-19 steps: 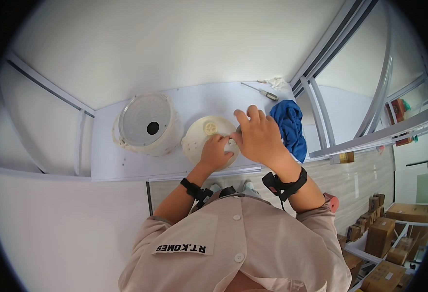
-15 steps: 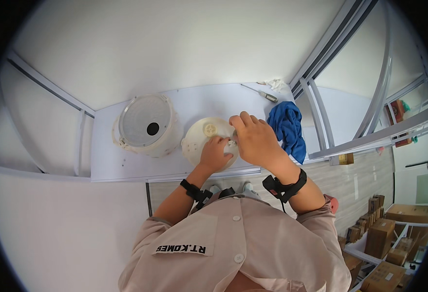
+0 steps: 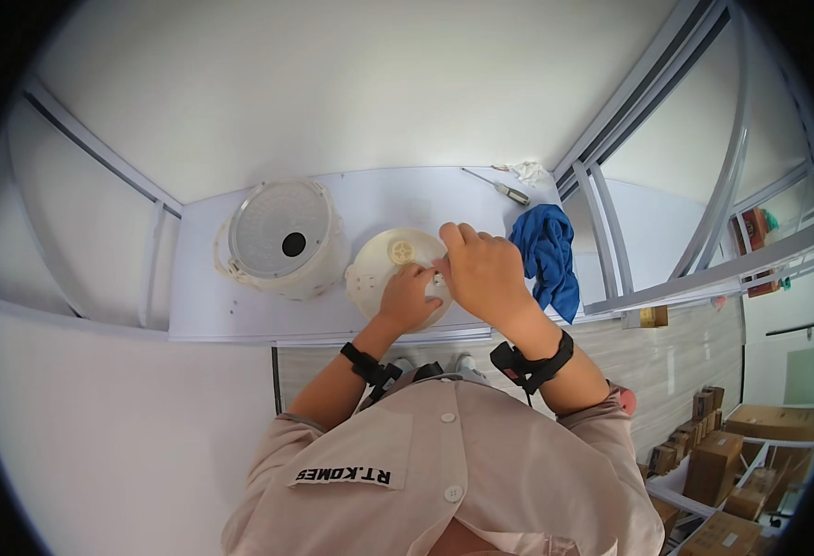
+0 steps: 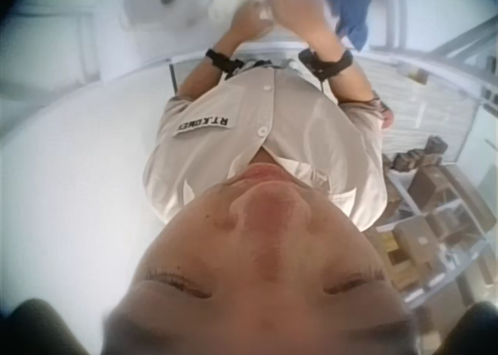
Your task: The person assembles a ceiling light fixture by inserting a bulb holder into the base and securing it with a screwdriver. They then attach the outer cover and fasten it with screws.
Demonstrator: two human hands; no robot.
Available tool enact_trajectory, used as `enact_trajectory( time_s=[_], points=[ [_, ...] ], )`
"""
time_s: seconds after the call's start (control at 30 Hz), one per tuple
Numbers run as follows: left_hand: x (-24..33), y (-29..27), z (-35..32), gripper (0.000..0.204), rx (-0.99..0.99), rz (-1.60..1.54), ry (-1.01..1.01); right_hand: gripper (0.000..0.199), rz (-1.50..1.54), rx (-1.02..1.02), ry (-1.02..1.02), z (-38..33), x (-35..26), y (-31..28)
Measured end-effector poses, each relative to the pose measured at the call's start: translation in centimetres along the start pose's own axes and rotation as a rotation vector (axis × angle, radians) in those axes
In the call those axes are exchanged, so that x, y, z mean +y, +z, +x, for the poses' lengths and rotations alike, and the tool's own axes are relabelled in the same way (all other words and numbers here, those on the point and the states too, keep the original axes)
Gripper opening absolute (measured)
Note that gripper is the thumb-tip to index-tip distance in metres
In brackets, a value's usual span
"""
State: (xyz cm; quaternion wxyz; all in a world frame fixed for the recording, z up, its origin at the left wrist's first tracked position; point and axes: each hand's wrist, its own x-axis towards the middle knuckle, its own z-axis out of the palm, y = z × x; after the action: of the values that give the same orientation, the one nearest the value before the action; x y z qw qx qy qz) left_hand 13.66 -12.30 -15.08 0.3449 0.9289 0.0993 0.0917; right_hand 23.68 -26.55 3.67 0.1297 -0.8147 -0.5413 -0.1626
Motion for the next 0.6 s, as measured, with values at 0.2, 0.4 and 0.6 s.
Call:
enact_trajectory(
  time_s=[0.2, 0.4, 0.6],
  points=[
    [-0.5, 0.1, -0.2, 0.063, 0.039, -0.032, 0.025, 0.031, -0.073, -0.160, 0.185, 0.3, -1.2, -0.5],
    [0.0, -0.3, 0.4, 0.063, -0.031, -0.032, -0.010, 0.031, 0.055, 0.117, -0.098, 0.6, 0.6, 0.5],
    [-0.2, -0.4, 0.1, 0.053, 0.061, -0.059, 0.034, 0.029, -0.003, -0.395, 0.345, 2.5, -0.6, -1.8]
  ],
)
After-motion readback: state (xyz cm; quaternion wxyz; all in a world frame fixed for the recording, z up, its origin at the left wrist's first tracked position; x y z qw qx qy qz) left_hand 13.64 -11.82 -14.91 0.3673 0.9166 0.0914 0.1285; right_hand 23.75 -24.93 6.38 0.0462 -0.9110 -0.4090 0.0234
